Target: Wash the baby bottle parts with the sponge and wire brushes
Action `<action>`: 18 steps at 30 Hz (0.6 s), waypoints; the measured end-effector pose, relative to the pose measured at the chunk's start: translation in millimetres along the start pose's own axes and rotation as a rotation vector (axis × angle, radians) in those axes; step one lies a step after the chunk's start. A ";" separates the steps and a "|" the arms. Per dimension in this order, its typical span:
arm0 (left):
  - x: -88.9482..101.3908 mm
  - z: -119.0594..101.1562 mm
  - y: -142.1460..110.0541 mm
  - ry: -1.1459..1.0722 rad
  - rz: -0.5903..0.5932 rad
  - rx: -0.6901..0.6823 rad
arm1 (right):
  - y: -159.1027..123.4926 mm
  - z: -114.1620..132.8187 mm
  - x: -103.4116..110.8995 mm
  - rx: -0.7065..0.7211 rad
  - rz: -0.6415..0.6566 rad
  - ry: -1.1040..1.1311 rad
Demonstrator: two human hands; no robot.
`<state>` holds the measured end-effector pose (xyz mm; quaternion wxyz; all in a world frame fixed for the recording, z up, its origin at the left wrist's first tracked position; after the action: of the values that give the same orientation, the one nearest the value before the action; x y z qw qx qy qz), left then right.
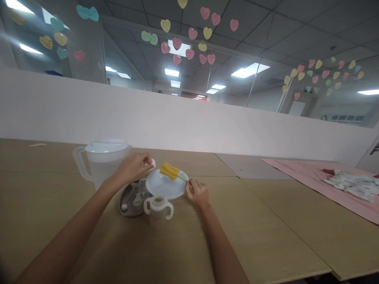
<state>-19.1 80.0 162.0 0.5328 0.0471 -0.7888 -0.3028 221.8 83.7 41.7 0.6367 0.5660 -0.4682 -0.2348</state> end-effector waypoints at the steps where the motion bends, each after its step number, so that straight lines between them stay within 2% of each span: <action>1: 1.7 5.7 -0.9 0.052 0.049 0.016 | 0.2 -0.4 0.2 -0.007 -0.005 -0.003; 5: -3.6 33.0 -5.6 0.101 0.353 0.084 | 1.1 -0.6 0.8 -0.019 0.001 -0.015; 9: -18.4 49.5 -8.4 0.024 0.564 0.161 | 0.1 -1.0 0.0 -0.020 0.023 -0.026; 13: -30.7 45.0 -10.1 0.012 0.688 0.166 | -1.2 -2.1 -0.8 -0.020 0.028 -0.029; 18: -38.7 38.1 -13.3 0.082 0.732 0.161 | -1.5 -2.5 -1.4 -0.023 0.030 -0.037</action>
<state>-39.0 100.9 114.1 0.6315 -0.1840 -0.7527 -0.0271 223.7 85.8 40.1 0.6378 0.5469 -0.4858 -0.2409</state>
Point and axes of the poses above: each hand's wrist, its own y-axis towards the middle knuckle, its own x-axis out of the back of the hand, z = x × y, the point moved 3 cm from there along y, towards the middle knuckle, and after that the axes turned 3 degrees about x, right-handed, at the moved point
